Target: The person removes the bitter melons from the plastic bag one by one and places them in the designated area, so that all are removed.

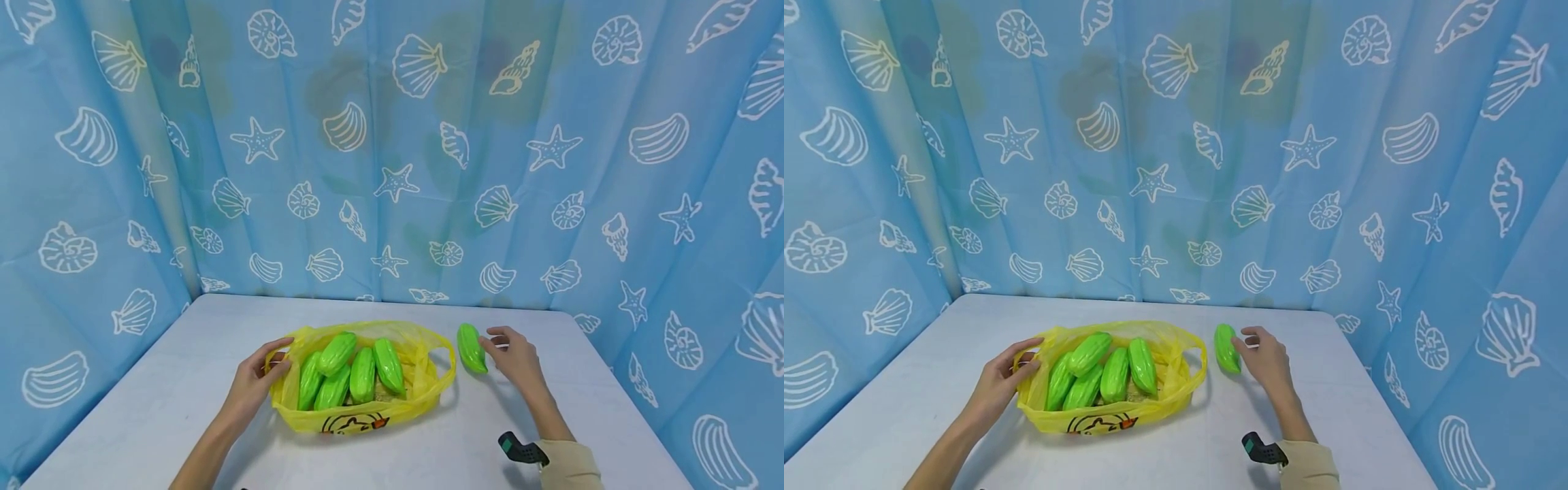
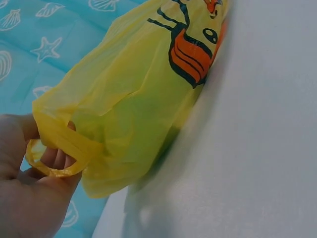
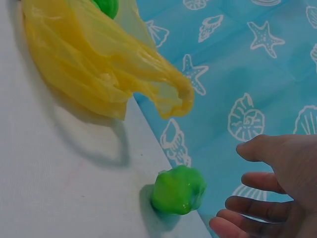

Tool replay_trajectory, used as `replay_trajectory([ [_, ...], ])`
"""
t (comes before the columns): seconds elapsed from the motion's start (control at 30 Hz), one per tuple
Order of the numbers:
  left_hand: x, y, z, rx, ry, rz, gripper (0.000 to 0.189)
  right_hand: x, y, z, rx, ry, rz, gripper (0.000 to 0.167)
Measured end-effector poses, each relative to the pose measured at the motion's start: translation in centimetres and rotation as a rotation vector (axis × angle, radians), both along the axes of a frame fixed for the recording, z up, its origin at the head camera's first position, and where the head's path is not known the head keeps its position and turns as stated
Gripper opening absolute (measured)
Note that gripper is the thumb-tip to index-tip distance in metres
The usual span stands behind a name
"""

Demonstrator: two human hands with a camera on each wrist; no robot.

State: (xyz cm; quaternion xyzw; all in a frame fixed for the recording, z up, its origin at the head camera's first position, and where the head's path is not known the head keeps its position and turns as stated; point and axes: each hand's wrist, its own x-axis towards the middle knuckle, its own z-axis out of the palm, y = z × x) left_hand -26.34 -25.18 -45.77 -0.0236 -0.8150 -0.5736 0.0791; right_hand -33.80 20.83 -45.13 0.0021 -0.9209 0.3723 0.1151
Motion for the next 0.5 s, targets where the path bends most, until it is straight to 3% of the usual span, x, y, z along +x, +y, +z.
replay_trajectory([
  [0.23,-0.1,-0.3,0.2,-0.005,-0.017,-0.025,0.048,0.1,-0.3,0.9,0.011,0.017,-0.005,0.047],
  [0.5,-0.2,-0.5,0.0,0.020,-0.021,-0.044,0.032,0.3,-0.5,1.4,-0.005,0.018,-0.005,0.044],
])
